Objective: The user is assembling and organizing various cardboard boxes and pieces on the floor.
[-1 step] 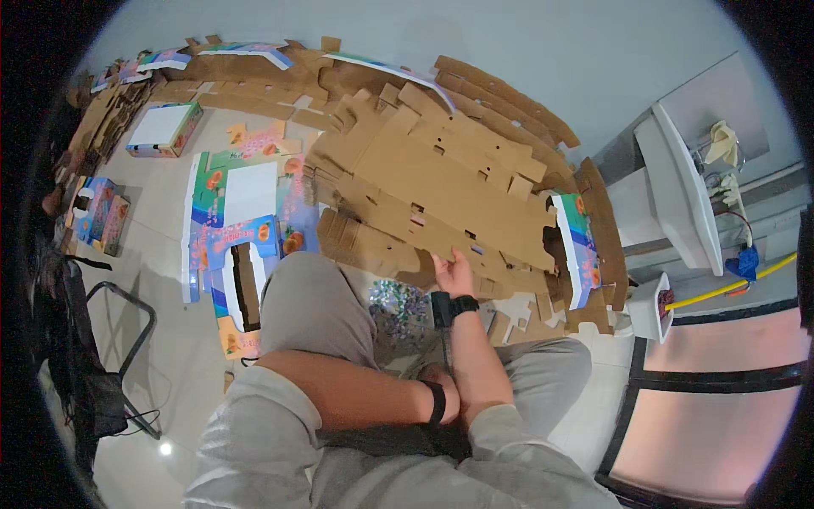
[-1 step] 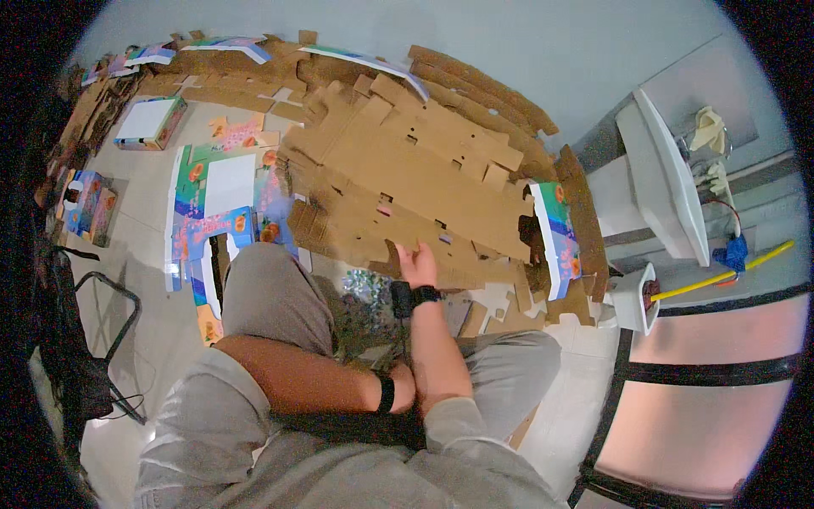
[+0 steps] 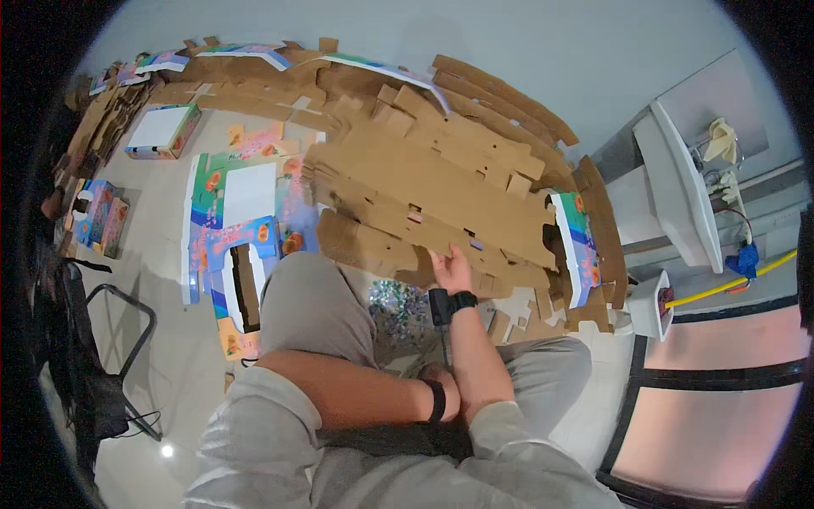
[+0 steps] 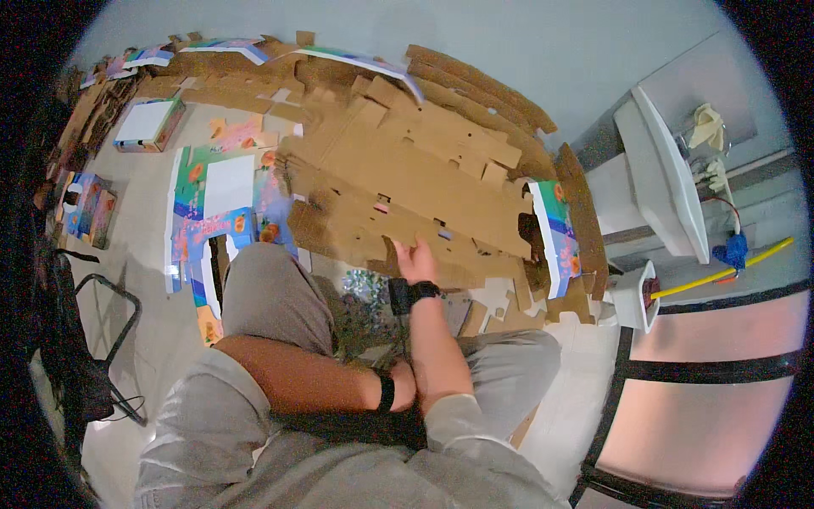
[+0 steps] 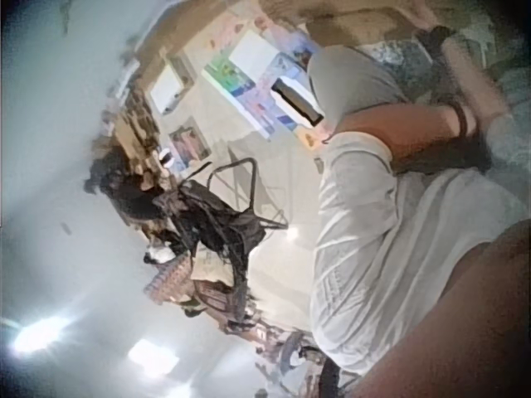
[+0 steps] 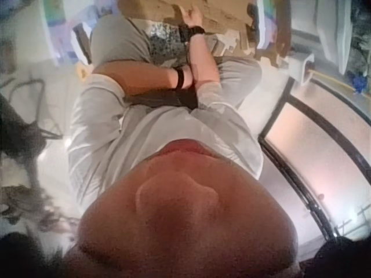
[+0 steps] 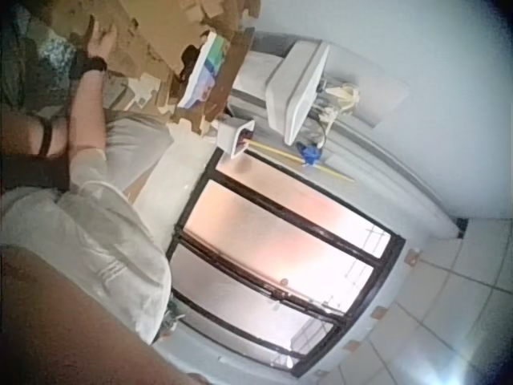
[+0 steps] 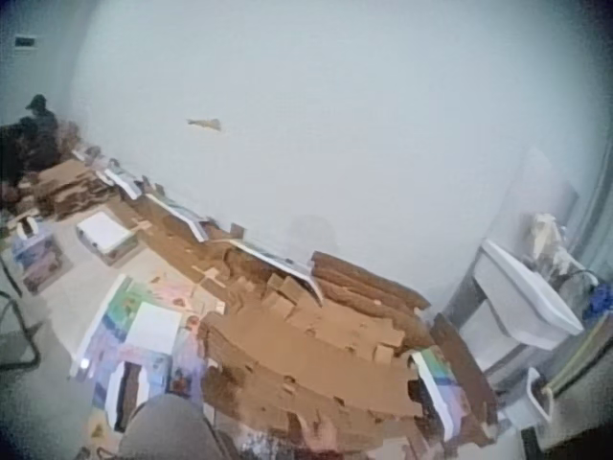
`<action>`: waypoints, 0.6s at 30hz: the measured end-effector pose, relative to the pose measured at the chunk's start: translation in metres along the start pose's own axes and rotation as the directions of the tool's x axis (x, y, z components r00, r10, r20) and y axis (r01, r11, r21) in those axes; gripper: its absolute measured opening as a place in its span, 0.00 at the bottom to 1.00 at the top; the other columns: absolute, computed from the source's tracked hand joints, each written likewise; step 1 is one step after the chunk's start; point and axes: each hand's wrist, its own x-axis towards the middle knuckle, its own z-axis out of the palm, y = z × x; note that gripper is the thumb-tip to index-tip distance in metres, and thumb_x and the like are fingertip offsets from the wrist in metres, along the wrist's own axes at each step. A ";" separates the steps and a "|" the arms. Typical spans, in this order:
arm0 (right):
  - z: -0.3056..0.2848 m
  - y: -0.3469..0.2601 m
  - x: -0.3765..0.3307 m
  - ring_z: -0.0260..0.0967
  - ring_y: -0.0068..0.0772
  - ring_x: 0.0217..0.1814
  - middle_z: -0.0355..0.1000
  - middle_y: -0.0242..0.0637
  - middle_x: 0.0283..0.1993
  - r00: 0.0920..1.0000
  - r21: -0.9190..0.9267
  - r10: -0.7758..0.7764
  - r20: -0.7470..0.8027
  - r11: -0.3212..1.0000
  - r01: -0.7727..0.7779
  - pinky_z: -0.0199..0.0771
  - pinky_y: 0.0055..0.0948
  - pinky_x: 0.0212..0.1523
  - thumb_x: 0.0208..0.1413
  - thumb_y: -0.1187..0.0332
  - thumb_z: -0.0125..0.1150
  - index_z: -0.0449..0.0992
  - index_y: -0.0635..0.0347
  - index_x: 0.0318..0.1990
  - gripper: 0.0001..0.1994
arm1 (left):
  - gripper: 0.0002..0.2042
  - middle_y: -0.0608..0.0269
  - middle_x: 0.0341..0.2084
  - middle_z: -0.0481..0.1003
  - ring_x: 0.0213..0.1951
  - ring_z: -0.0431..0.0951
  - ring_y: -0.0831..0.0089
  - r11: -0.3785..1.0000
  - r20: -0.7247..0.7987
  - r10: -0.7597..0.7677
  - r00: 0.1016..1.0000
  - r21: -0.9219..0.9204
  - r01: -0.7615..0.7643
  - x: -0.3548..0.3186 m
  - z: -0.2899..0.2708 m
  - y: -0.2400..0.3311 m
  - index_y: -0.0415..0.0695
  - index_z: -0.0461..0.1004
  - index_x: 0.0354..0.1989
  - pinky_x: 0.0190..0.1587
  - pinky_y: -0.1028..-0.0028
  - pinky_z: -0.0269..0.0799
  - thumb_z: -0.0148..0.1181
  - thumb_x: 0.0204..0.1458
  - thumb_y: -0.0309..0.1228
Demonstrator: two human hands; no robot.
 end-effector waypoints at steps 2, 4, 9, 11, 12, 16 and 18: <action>0.011 -0.012 0.010 0.75 0.42 0.58 0.74 0.45 0.60 0.996 -0.085 -0.085 0.040 0.992 0.088 0.81 0.44 0.59 0.73 0.64 0.53 0.69 0.65 0.61 0.16 | 0.21 0.63 0.60 0.77 0.61 0.74 0.54 0.998 -0.102 -0.040 0.994 -0.044 0.035 -0.004 0.001 -0.005 0.59 0.78 0.62 0.59 0.41 0.68 0.54 0.63 0.46; 0.018 -0.023 0.013 0.76 0.43 0.57 0.74 0.44 0.60 0.943 0.753 0.328 -0.053 0.633 -0.178 0.81 0.43 0.59 0.74 0.63 0.52 0.69 0.65 0.62 0.17 | 0.21 0.63 0.62 0.76 0.62 0.74 0.55 0.993 -0.201 -0.089 0.976 -0.098 0.070 -0.013 0.000 -0.011 0.61 0.79 0.62 0.60 0.40 0.68 0.56 0.61 0.47; 0.011 -0.031 -0.003 0.75 0.45 0.59 0.73 0.45 0.61 0.961 0.602 0.247 -0.120 0.788 -0.127 0.82 0.46 0.59 0.73 0.63 0.53 0.67 0.65 0.64 0.19 | 0.22 0.64 0.64 0.75 0.63 0.74 0.52 0.999 -0.025 -0.029 0.999 -0.025 0.028 -0.029 -0.014 -0.015 0.60 0.77 0.64 0.60 0.40 0.68 0.55 0.62 0.47; 0.001 -0.026 -0.004 0.74 0.46 0.61 0.73 0.45 0.62 0.963 0.557 0.217 -0.159 0.825 -0.094 0.82 0.47 0.59 0.73 0.64 0.53 0.66 0.65 0.65 0.20 | 0.21 0.60 0.59 0.77 0.57 0.77 0.53 0.998 -0.043 -0.007 0.999 -0.055 0.005 -0.029 -0.017 -0.015 0.57 0.79 0.61 0.54 0.43 0.71 0.56 0.61 0.44; -0.004 -0.023 -0.001 0.73 0.47 0.62 0.72 0.46 0.63 0.958 0.668 0.263 -0.111 0.734 -0.124 0.81 0.48 0.61 0.73 0.64 0.52 0.66 0.66 0.65 0.19 | 0.19 0.56 0.54 0.79 0.52 0.80 0.53 0.995 -0.028 0.037 0.999 -0.096 -0.039 -0.028 -0.017 -0.015 0.54 0.80 0.58 0.49 0.45 0.75 0.56 0.60 0.41; -0.019 -0.013 0.015 0.71 0.50 0.66 0.72 0.47 0.64 0.885 0.922 0.464 0.022 0.334 -0.198 0.76 0.52 0.67 0.73 0.65 0.51 0.67 0.67 0.62 0.17 | 0.19 0.57 0.53 0.80 0.49 0.82 0.52 1.000 -0.217 0.027 0.976 -0.005 -0.029 -0.030 -0.007 -0.019 0.54 0.81 0.57 0.46 0.45 0.77 0.55 0.60 0.40; -0.022 -0.011 0.019 0.70 0.50 0.66 0.71 0.49 0.64 0.893 0.906 0.447 0.049 0.356 -0.228 0.75 0.53 0.68 0.73 0.66 0.50 0.68 0.67 0.60 0.16 | 0.18 0.57 0.53 0.80 0.47 0.83 0.52 0.999 -0.328 0.015 0.945 0.049 0.001 -0.035 -0.004 -0.022 0.53 0.82 0.57 0.44 0.46 0.78 0.55 0.60 0.39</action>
